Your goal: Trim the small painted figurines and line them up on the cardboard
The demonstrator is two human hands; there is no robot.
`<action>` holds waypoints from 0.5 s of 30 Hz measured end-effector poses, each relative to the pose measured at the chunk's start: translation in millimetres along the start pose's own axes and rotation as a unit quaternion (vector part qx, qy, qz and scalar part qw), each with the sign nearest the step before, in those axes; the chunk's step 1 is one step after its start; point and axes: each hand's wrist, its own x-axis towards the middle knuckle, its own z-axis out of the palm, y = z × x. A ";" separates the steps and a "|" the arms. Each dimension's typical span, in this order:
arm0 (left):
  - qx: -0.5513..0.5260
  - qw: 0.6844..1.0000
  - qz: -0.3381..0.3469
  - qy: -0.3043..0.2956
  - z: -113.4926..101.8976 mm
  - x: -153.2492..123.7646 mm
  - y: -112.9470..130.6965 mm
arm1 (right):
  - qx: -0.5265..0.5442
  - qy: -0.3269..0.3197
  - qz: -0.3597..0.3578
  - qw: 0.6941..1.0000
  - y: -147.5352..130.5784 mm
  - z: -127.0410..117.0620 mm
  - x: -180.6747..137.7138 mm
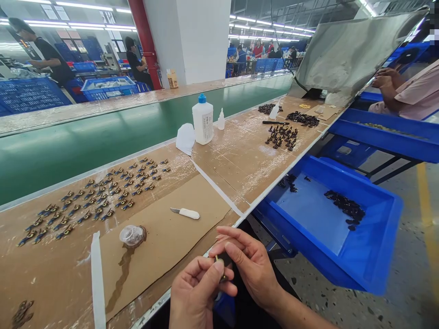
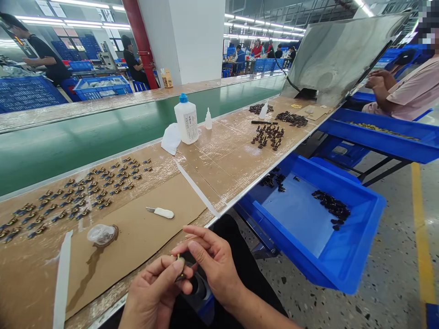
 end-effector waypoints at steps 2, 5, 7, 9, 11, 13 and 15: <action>-0.012 1.000 -0.009 -0.004 -0.1 -0.2 0.4 | 0.002 0.001 0.005 1.000 1.5 0.0 -1.1; -0.026 0.999 -0.018 -0.007 0.4 -1.5 1.4 | 0.005 0.004 0.005 1.000 3.9 0.6 -2.6; -0.035 0.999 -0.020 -0.013 1.0 -2.7 2.6 | 0.013 0.006 0.001 1.000 5.4 1.5 -3.7; -0.039 0.999 -0.024 -0.019 1.7 -3.9 4.3 | 0.025 0.005 -0.005 1.000 6.9 2.6 -4.8; -0.044 0.998 -0.030 -0.021 2.3 -4.9 5.9 | 0.037 0.004 -0.013 0.999 8.1 3.5 -5.9; -0.048 0.998 -0.039 -0.023 2.5 -5.4 7.0 | 0.040 0.003 -0.022 0.999 9.0 3.8 -6.7; -0.048 0.997 -0.045 -0.027 2.3 -5.4 7.4 | 0.035 0.002 -0.033 0.999 9.1 3.6 -7.5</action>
